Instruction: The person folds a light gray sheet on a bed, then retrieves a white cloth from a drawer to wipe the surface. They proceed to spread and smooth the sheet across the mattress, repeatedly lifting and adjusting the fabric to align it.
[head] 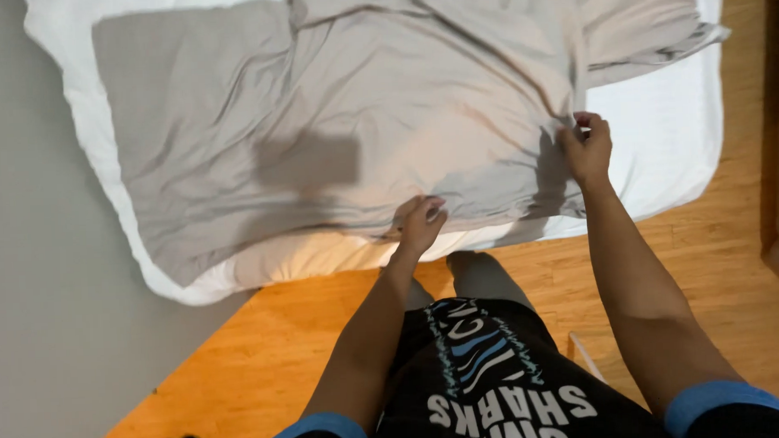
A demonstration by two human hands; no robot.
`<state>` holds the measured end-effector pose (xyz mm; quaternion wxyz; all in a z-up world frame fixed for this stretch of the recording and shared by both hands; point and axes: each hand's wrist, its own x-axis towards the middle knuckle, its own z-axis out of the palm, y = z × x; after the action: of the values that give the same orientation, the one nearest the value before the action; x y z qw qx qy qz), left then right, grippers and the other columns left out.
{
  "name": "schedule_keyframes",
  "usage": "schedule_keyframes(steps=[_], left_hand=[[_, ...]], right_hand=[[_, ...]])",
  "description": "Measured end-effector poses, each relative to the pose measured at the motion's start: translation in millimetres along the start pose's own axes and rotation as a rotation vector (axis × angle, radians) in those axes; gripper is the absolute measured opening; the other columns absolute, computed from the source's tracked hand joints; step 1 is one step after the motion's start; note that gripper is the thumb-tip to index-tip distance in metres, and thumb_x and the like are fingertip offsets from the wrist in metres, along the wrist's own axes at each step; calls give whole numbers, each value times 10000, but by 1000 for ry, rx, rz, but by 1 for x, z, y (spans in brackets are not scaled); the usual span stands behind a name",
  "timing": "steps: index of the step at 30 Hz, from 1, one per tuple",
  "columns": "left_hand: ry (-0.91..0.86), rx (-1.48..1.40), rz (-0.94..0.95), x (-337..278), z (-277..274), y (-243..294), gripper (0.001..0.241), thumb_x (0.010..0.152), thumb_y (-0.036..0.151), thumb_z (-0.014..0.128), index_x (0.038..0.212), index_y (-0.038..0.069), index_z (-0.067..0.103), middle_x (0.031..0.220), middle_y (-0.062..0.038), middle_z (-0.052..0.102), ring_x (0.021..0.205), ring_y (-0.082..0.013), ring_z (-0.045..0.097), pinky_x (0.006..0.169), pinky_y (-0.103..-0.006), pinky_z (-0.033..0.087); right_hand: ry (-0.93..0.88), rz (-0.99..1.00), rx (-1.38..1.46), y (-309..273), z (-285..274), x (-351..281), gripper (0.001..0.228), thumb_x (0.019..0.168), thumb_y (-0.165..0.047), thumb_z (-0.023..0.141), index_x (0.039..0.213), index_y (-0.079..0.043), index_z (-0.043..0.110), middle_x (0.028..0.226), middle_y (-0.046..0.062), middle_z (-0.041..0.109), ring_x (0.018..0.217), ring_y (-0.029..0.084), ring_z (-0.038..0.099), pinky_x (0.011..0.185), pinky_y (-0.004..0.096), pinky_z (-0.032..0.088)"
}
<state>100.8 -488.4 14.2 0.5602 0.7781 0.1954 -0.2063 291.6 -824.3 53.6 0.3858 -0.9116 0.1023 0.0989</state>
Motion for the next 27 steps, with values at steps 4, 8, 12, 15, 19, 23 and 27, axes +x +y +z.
schedule_keyframes(steps=[4, 8, 12, 15, 19, 23, 27], left_hand=[[166, -202, 41, -2, -26, 11, 189, 943, 171, 714, 1124, 130, 749, 1068, -142, 756, 1077, -267, 715, 984, -373, 562], [225, -316, 10, -11, -73, 16, 108, 991, 224, 693, 1037, 175, 778, 927, -35, 781, 887, -125, 743, 854, -290, 598], [349, -158, 41, -1, -143, -29, 147, 977, 223, 696, 1041, 116, 775, 922, -185, 766, 958, -294, 746, 856, -390, 607], [340, -190, -11, -23, -210, -24, 201, 995, 350, 683, 956, 181, 784, 865, -76, 761, 912, -213, 728, 862, -371, 585], [402, -187, -76, -44, -261, -42, 197, 965, 364, 710, 938, 187, 792, 831, -23, 757, 860, -170, 725, 826, -348, 587], [502, -214, -114, -47, -288, -74, 167, 905, 308, 754, 966, 156, 785, 837, -50, 739, 860, -170, 702, 823, -349, 574], [514, -195, -168, -61, -298, -93, 190, 900, 303, 734, 980, 135, 767, 892, -82, 751, 927, -222, 720, 862, -375, 578]], right_hand=[[-22, -60, 347, -49, 35, -27, 271, 1057, -184, 758, 1261, -47, 644, 1059, 133, 605, 953, 267, 616, 855, 377, 528], [-236, -114, 678, -112, 91, -75, 212, 1015, 8, 641, 1226, -8, 647, 919, 92, 643, 851, 170, 644, 828, 287, 537], [-353, 3, 677, -169, 143, -125, 202, 1021, -69, 683, 1221, -38, 678, 952, 75, 669, 928, 176, 697, 831, 307, 585], [-371, 36, 657, -208, 176, -158, 184, 1023, -117, 696, 1197, -56, 689, 903, 100, 706, 792, 163, 689, 748, 291, 583], [-405, 68, 694, -242, 216, -193, 166, 1011, -163, 714, 1151, -74, 702, 875, 98, 716, 735, 150, 681, 727, 284, 576], [-446, 38, 699, -273, 237, -216, 176, 1006, -168, 710, 1147, -62, 703, 858, 102, 718, 717, 150, 678, 706, 280, 569], [-475, -13, 724, -280, 254, -222, 195, 1008, -173, 708, 1153, -43, 695, 863, 108, 719, 720, 141, 675, 704, 275, 572]])
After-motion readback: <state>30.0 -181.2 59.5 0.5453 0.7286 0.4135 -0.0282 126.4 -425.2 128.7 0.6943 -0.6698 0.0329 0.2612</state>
